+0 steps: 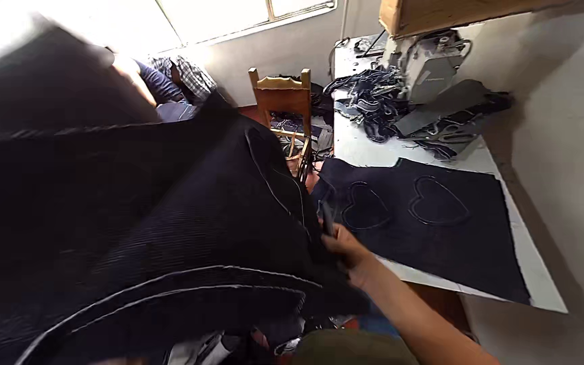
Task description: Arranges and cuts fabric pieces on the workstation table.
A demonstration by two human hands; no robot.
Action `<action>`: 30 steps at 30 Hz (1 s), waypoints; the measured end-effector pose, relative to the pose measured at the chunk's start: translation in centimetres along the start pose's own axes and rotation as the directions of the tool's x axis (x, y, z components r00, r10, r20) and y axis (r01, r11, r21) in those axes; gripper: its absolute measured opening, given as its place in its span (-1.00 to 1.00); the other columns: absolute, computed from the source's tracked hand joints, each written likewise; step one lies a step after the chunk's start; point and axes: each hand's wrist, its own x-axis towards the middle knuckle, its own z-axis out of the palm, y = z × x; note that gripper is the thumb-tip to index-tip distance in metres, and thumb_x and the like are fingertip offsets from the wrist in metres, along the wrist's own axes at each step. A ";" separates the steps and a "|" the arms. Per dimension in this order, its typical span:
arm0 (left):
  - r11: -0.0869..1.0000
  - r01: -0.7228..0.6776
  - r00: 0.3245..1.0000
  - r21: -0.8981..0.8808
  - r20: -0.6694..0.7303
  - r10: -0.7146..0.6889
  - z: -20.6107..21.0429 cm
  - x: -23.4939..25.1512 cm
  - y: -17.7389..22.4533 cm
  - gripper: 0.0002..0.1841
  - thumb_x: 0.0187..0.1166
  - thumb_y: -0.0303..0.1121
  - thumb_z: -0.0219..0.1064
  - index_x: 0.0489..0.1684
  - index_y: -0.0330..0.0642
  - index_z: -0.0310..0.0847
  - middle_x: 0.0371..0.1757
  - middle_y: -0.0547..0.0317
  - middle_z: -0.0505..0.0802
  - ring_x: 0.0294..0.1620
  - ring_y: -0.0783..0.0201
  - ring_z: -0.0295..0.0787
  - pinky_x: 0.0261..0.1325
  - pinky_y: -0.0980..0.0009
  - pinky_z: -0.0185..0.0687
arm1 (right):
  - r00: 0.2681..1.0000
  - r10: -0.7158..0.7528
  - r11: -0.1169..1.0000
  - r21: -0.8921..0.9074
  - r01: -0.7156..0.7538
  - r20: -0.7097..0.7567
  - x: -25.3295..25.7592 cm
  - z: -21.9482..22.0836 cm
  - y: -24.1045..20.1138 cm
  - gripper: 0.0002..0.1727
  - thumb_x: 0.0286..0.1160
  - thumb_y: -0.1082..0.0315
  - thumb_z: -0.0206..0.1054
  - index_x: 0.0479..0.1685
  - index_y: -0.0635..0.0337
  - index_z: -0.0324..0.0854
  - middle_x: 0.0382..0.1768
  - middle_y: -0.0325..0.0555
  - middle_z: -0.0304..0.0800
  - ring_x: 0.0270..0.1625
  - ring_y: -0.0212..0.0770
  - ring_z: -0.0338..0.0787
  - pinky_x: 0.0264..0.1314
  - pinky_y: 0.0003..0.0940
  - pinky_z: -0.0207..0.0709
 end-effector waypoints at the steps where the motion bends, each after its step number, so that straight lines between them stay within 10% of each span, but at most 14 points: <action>1: 0.996 -0.092 0.992 0.000 -0.087 0.091 -0.7 -0.3 -1.9 -0.70 0.79 -0.15 0.13 0.15 0.21 0.84 0.15 0.54 0.93 0.27 0.61 0.79 0.40 0.53 0.65 | 0.993 -0.092 0.994 -0.069 0.087 -0.073 -0.8 0.2 -2.4 -0.72 0.27 0.12 0.63 -0.03 -0.13 0.82 -0.33 -0.36 0.91 -0.37 -0.54 0.81 -0.29 -0.55 0.73; 5: 0.907 -0.108 0.969 0.408 -0.163 0.188 1.9 1.5 -9.2 -0.74 0.77 -0.18 0.15 0.30 0.03 0.50 0.14 0.90 0.80 0.25 0.86 0.65 0.39 0.69 0.55 | 0.809 -0.437 0.788 -0.601 0.134 -0.392 -11.1 -5.0 -11.9 -0.50 0.27 0.39 0.48 0.28 -0.19 0.68 -0.14 -0.39 0.93 -0.21 -0.49 0.88 -0.16 -0.49 0.81; 11: 0.976 0.214 0.977 -0.029 -0.018 -0.214 13.3 6.1 -20.1 -0.64 0.75 -0.35 0.14 0.49 0.02 0.45 0.12 0.43 0.86 0.05 0.49 0.84 0.16 0.40 0.83 | 0.562 -0.670 0.407 -0.873 -0.267 -0.484 -21.4 -11.0 -18.9 -0.46 0.35 0.49 0.43 0.41 0.17 0.55 -0.02 -0.28 0.84 -0.07 -0.51 0.83 0.05 -0.43 0.76; 16: 0.952 0.303 0.950 -0.033 -0.071 -0.305 18.7 7.1 -23.2 -0.52 0.82 -0.36 0.05 0.72 0.07 0.20 0.23 0.40 0.81 0.09 0.49 0.83 0.18 0.42 0.83 | 0.398 -0.705 0.535 -0.808 -0.245 -0.587 -25.6 -14.4 -19.3 -0.27 0.15 0.30 0.50 0.47 -0.04 0.37 -0.02 -0.54 0.82 -0.06 -0.64 0.83 0.02 -0.59 0.77; 21: 0.621 0.587 0.797 0.519 -0.233 -0.558 21.9 3.9 -35.1 -0.35 0.79 -0.32 0.20 0.84 -0.23 0.06 0.19 -0.25 0.83 0.07 0.00 0.86 0.27 -0.03 0.71 | 0.358 -0.470 0.548 -0.585 -0.598 -0.807 -25.6 -26.4 -14.2 -0.17 0.22 0.39 0.65 0.59 0.34 0.39 0.11 0.25 0.78 0.12 0.02 0.81 0.25 0.13 0.66; 23: 0.433 0.587 0.753 0.684 -0.267 -0.601 22.8 2.3 -38.8 -0.33 0.77 -0.24 0.25 0.82 -0.26 0.10 -0.11 -0.28 0.88 -0.11 -0.17 0.85 0.15 -0.20 0.66 | 0.263 -0.413 0.483 -0.455 -0.748 -0.872 -25.8 -30.5 -11.6 -0.06 0.30 0.33 0.67 0.72 0.37 0.26 -0.07 0.35 0.73 -0.09 0.19 0.70 0.06 0.27 0.54; 25: 0.319 0.589 0.726 0.743 -0.312 -0.613 23.8 2.7 -39.8 -0.27 0.73 -0.19 0.31 0.82 -0.27 0.08 -0.24 -0.24 0.86 -0.21 -0.20 0.82 0.07 -0.22 0.66 | 0.158 -0.434 0.327 -0.318 -0.890 -0.887 -24.5 -30.1 -11.9 -0.03 0.39 0.20 0.62 0.77 0.39 0.17 0.18 0.48 0.73 0.17 0.46 0.74 0.25 0.47 0.52; 27: 0.267 0.591 0.723 0.761 -0.354 -0.593 24.3 2.8 -39.9 -0.22 0.67 -0.16 0.40 0.80 -0.27 0.09 -0.25 -0.22 0.81 -0.23 -0.20 0.79 0.03 -0.23 0.67 | 0.217 -0.468 0.187 -0.336 -0.923 -0.857 -21.5 -26.8 -13.1 -0.12 0.50 0.15 0.52 0.72 0.42 0.22 0.32 0.59 0.58 0.31 0.57 0.65 0.27 0.55 0.46; 30: 0.335 0.614 0.759 0.715 -0.419 -0.498 24.3 2.2 -40.8 -0.25 0.62 -0.17 0.45 0.72 -0.33 0.18 -0.22 -0.17 0.75 -0.24 -0.11 0.72 0.01 -0.13 0.66 | 0.564 -0.410 0.040 -0.632 -0.774 -0.717 -14.2 -24.6 -11.3 -0.23 0.59 -0.03 0.38 0.72 0.17 0.34 -0.14 0.28 0.83 -0.16 0.31 0.84 -0.11 0.38 0.67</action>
